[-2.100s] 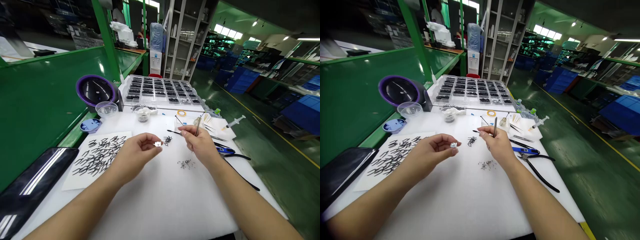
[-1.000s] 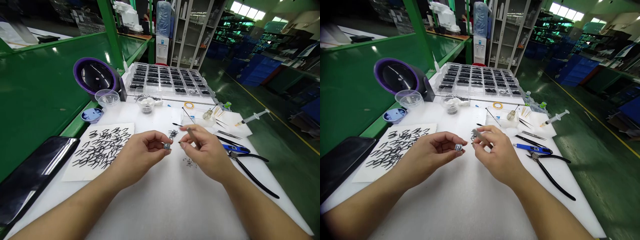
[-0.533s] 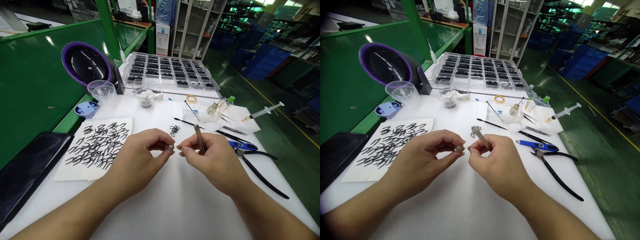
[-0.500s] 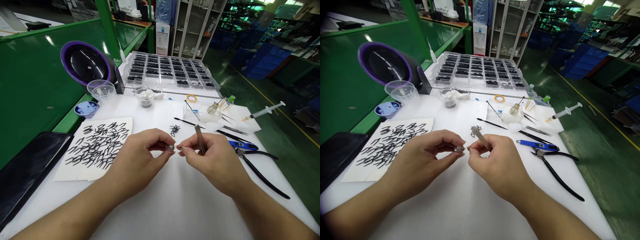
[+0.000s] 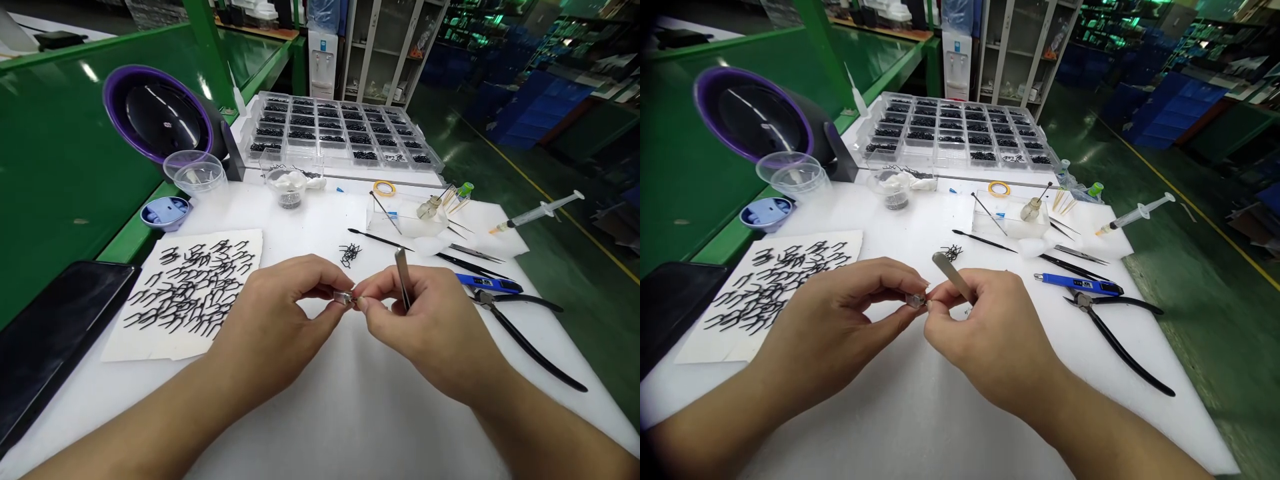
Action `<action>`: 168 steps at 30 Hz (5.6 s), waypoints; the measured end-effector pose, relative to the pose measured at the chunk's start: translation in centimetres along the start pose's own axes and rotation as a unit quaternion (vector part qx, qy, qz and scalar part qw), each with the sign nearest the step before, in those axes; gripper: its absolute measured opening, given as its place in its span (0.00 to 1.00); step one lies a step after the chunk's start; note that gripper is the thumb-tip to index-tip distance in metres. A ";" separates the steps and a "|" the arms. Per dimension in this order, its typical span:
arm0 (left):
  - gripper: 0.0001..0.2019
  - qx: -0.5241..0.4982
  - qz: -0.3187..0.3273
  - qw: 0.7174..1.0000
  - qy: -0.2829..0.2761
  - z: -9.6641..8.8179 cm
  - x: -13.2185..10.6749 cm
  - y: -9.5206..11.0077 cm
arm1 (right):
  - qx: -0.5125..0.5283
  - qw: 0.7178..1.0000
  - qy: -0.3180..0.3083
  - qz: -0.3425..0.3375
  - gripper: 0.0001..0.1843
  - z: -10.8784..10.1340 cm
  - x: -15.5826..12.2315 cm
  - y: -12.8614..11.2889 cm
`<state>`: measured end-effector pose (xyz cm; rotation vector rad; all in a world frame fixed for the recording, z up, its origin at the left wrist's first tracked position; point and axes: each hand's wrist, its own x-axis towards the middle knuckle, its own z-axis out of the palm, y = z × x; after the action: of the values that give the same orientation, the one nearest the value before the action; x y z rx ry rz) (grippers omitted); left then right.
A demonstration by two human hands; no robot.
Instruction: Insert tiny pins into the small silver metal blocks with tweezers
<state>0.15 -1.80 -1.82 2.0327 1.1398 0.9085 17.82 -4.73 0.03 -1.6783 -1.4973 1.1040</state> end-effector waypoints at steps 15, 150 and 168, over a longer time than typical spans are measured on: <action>0.08 0.024 0.029 0.999 0.013 0.1 -0.1 0.1 | -0.019 1.000 0.010 -0.005 0.04 0.2 0.1 -0.1; 0.15 0.209 0.254 0.944 0.008 -0.9 -1.0 -0.5 | 0.030 0.993 -0.083 -0.084 0.05 0.2 0.5 1.1; 0.16 0.234 0.248 0.939 0.028 -1.3 -0.9 -0.5 | 0.047 0.993 -0.068 -0.087 0.07 -0.2 0.3 1.2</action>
<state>-1.49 -2.12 -1.69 2.7855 0.9453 1.0008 18.55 -4.57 -0.97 -1.4049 -1.6167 1.1941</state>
